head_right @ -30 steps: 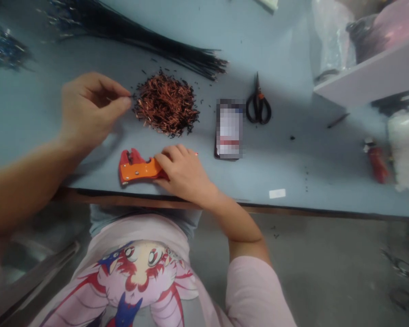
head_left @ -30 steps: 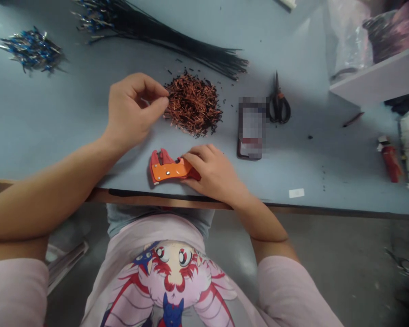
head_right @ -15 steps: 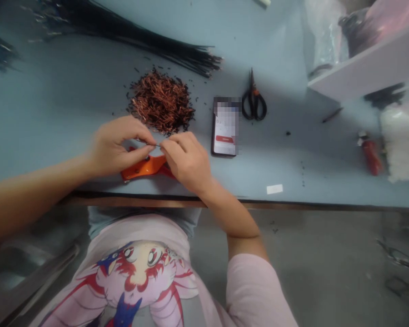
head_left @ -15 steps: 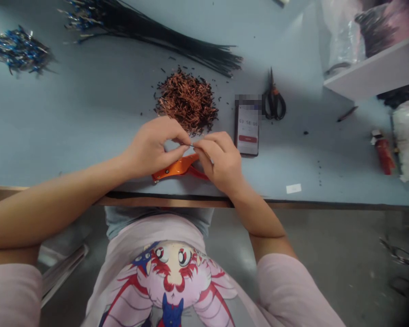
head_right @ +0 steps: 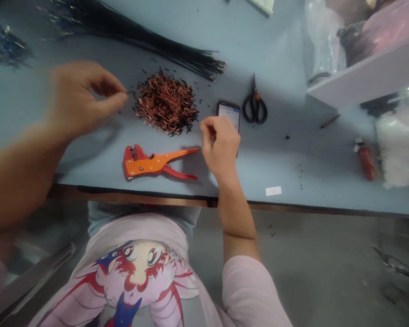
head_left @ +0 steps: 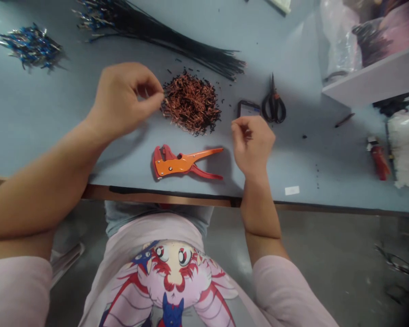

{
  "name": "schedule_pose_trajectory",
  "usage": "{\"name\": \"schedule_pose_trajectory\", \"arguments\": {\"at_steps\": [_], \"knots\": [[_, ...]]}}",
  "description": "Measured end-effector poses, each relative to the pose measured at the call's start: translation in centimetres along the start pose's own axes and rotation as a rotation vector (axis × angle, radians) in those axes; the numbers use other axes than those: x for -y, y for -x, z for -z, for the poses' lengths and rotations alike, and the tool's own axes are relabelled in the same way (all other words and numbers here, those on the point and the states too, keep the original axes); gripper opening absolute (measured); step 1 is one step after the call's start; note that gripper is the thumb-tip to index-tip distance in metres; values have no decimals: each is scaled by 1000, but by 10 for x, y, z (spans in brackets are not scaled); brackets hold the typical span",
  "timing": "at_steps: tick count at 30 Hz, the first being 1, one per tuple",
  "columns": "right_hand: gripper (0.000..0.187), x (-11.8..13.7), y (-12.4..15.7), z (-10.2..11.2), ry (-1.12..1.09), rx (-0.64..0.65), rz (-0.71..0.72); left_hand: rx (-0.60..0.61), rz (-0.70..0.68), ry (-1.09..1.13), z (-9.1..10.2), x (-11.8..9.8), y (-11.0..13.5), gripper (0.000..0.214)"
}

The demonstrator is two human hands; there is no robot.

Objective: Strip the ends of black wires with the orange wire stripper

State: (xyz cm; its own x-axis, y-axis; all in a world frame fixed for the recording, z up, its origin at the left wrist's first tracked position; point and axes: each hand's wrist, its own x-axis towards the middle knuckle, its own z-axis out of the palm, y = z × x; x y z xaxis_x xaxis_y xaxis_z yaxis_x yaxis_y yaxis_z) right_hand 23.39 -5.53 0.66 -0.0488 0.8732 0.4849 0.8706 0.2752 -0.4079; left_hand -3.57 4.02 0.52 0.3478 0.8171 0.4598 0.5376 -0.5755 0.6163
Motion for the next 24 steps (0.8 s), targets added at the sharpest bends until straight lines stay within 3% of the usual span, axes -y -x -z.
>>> {"name": "schedule_pose_trajectory", "arguments": {"at_steps": [3,7,11,14,17,19,21,24], "knots": [[19,-9,-3,-8,-125,121,0,-29,192,208,1,4,-1,14],[40,-8,-4,-12,-204,228,48,38,217,356,-12,-1,6,17],[25,3,-3,2,-153,204,67,-3,272,452,-19,3,6,19],[13,17,1,11,-169,374,91,-79,295,476,-19,7,2,23],[49,32,6,9,-111,661,145,-147,282,464,-18,7,1,24],[62,38,9,4,-11,754,163,-157,287,489,-17,6,1,23],[53,41,10,0,40,763,158,-131,306,536,-15,3,1,22],[36,38,8,3,-74,683,128,-87,319,596,-12,-1,1,23]]}}
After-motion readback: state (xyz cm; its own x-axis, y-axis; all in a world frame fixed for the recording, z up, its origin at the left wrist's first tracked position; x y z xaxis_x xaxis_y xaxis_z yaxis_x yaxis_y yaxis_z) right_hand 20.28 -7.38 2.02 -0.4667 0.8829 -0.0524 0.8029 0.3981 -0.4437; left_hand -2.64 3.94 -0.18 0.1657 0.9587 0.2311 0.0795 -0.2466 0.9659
